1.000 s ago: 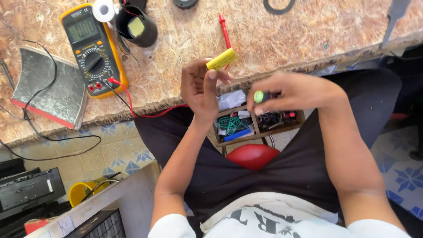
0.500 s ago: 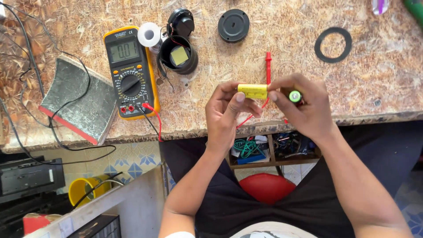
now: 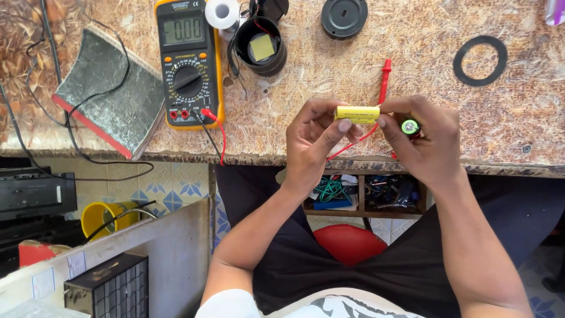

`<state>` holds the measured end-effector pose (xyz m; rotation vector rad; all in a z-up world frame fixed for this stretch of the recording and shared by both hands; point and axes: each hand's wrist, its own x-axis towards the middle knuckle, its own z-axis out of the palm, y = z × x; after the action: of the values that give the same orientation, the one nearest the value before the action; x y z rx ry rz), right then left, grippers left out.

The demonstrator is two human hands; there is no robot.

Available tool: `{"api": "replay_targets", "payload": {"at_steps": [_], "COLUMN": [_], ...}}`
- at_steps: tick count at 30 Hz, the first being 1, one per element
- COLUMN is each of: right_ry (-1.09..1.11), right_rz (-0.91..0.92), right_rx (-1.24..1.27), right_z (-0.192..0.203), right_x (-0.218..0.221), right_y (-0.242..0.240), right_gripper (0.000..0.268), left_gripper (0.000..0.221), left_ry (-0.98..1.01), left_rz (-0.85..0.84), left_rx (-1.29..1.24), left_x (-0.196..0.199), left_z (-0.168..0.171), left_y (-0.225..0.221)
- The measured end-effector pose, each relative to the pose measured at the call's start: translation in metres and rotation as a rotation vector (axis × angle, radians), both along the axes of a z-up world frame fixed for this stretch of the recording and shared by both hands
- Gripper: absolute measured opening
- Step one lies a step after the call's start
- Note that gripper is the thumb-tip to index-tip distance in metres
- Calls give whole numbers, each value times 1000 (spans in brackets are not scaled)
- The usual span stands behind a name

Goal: Testing a battery with a digital multimeter and sorting electronic components into a storage box.

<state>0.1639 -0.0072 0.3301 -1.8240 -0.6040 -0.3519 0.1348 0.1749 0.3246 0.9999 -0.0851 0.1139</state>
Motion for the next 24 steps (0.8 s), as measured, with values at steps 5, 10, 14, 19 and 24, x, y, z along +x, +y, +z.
{"api": "replay_targets", "payload": {"at_steps": [5, 10, 14, 19, 24], "right_ry": [-31, -39, -35, -17, -12], "right_rz": [6, 1, -8, 1, 3], "right_rx": [4, -5, -13, -18, -27], "right_z": [2, 1, 2, 5, 6], "right_x": [-1, -2, -3, -3, -3], "right_y": [1, 0, 1, 1, 2], "right_gripper": [6, 4, 4, 5, 6], "left_gripper": [31, 30, 27, 23, 25], "left_ry": [-30, -53, -77, -87, -80], "left_rz": [-4, -15, -27, -32, -26], "left_rx": [-6, -9, -7, 2, 12], "left_x": [0, 0, 0, 0, 0], "left_z": [-2, -5, -3, -3, -3], "left_y": [0, 0, 0, 1, 1]}}
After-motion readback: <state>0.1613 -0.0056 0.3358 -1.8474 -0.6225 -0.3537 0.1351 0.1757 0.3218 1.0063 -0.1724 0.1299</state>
